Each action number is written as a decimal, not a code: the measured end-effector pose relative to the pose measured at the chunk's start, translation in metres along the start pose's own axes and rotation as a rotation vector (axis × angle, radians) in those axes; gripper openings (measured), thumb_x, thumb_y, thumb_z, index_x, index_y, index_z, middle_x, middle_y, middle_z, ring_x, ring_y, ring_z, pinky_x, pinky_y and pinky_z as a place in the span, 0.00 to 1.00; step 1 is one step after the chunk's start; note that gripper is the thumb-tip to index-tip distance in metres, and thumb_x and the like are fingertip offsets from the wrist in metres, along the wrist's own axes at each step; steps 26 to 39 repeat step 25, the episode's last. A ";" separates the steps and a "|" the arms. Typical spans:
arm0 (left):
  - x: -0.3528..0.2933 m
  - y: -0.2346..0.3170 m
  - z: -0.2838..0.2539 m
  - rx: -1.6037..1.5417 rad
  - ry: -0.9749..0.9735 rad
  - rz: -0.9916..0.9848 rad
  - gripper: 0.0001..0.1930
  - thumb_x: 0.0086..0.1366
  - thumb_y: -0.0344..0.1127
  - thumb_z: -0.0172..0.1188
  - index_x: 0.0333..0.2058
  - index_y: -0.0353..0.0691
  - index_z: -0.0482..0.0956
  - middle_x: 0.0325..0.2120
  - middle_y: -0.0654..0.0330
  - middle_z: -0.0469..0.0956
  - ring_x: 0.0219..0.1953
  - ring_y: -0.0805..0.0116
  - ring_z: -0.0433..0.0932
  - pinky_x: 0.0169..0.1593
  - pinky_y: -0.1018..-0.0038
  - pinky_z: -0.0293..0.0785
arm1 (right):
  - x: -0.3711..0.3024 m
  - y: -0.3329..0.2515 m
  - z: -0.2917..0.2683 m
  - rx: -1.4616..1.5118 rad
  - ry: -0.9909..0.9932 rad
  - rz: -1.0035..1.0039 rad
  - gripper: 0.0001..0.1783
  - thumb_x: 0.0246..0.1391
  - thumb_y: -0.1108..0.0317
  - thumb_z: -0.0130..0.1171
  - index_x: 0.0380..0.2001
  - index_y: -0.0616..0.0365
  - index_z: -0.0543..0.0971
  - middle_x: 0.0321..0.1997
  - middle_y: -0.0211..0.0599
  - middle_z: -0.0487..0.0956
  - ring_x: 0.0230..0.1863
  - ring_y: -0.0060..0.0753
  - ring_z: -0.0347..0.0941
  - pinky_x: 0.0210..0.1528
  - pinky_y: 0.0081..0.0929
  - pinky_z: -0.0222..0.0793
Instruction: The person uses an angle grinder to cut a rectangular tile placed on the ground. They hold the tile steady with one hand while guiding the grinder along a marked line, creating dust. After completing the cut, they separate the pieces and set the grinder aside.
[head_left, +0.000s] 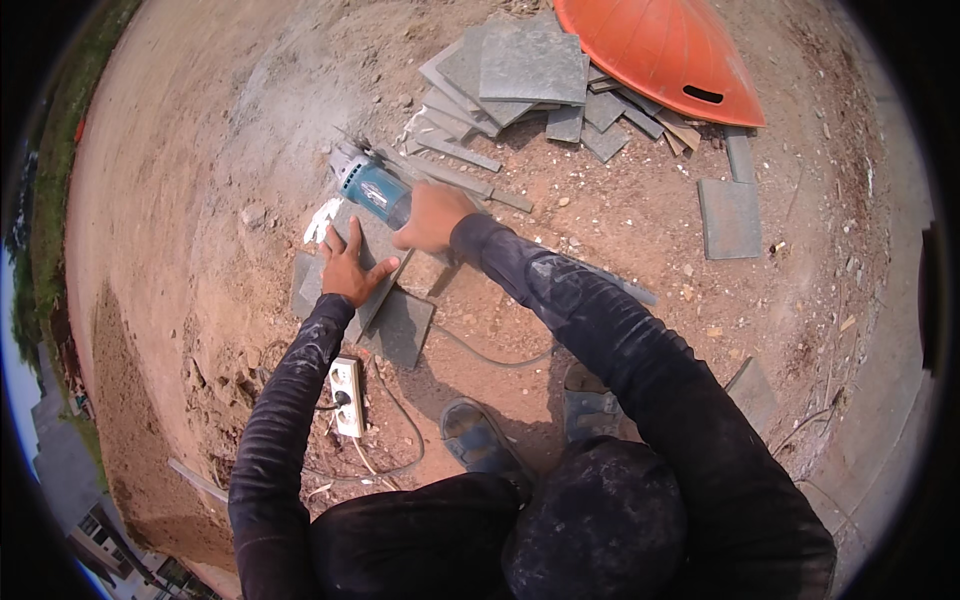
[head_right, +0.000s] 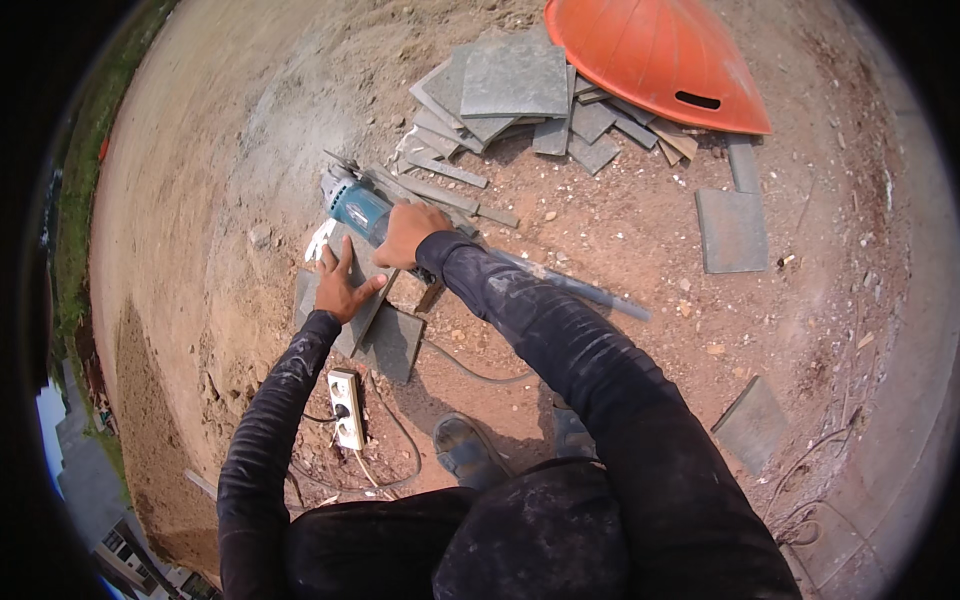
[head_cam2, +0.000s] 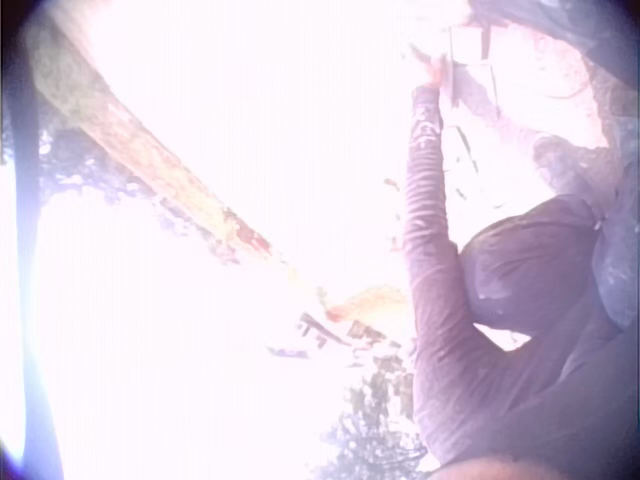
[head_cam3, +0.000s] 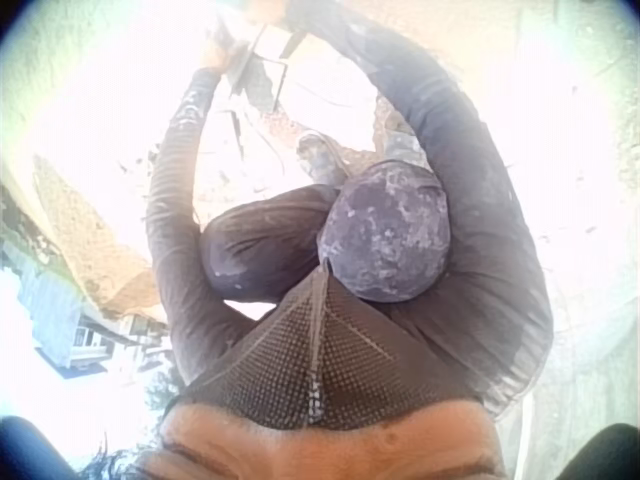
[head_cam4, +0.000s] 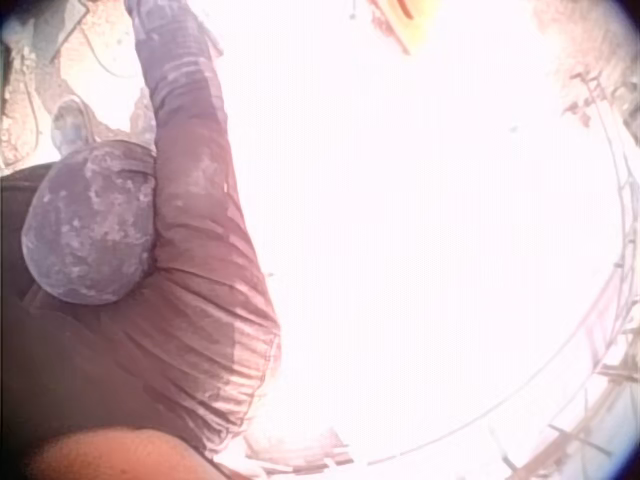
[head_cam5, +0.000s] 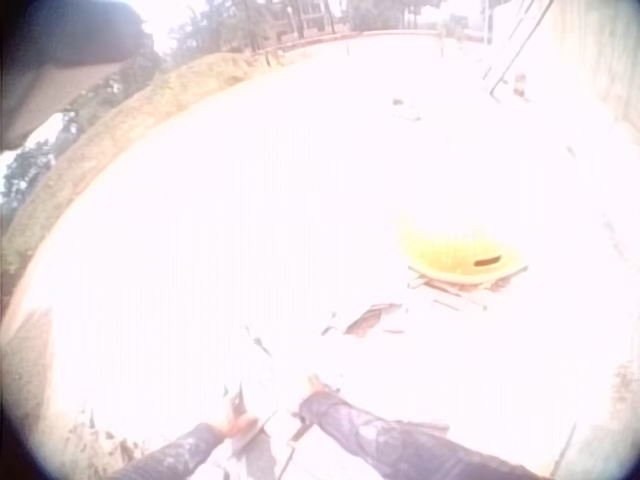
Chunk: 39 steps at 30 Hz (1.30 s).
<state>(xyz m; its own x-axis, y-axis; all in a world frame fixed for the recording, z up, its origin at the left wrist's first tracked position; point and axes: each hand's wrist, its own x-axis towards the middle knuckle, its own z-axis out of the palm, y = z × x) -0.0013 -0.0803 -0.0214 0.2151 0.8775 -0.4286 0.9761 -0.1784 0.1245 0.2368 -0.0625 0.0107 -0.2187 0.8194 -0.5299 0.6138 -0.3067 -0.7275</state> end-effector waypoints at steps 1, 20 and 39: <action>0.000 -0.002 0.001 -0.002 0.005 0.003 0.57 0.50 0.72 0.61 0.69 0.45 0.48 0.63 0.22 0.46 0.65 0.20 0.43 0.66 0.46 0.49 | -0.002 0.002 0.000 -0.002 0.002 0.000 0.40 0.30 0.53 0.70 0.47 0.71 0.75 0.50 0.60 0.77 0.53 0.54 0.75 0.56 0.37 0.71; 0.002 -0.004 0.003 0.008 0.001 0.012 0.58 0.49 0.75 0.59 0.69 0.45 0.47 0.63 0.22 0.44 0.65 0.19 0.42 0.66 0.47 0.49 | -0.052 0.030 0.001 -0.066 0.066 -0.037 0.41 0.33 0.48 0.68 0.43 0.75 0.74 0.41 0.62 0.79 0.46 0.55 0.78 0.50 0.40 0.73; 0.006 -0.012 0.011 0.042 -0.003 -0.022 0.60 0.45 0.78 0.58 0.70 0.51 0.46 0.66 0.29 0.41 0.64 0.18 0.42 0.61 0.43 0.60 | -0.064 0.032 -0.003 -0.056 0.017 -0.004 0.42 0.33 0.49 0.68 0.45 0.76 0.73 0.44 0.63 0.78 0.47 0.54 0.78 0.52 0.40 0.72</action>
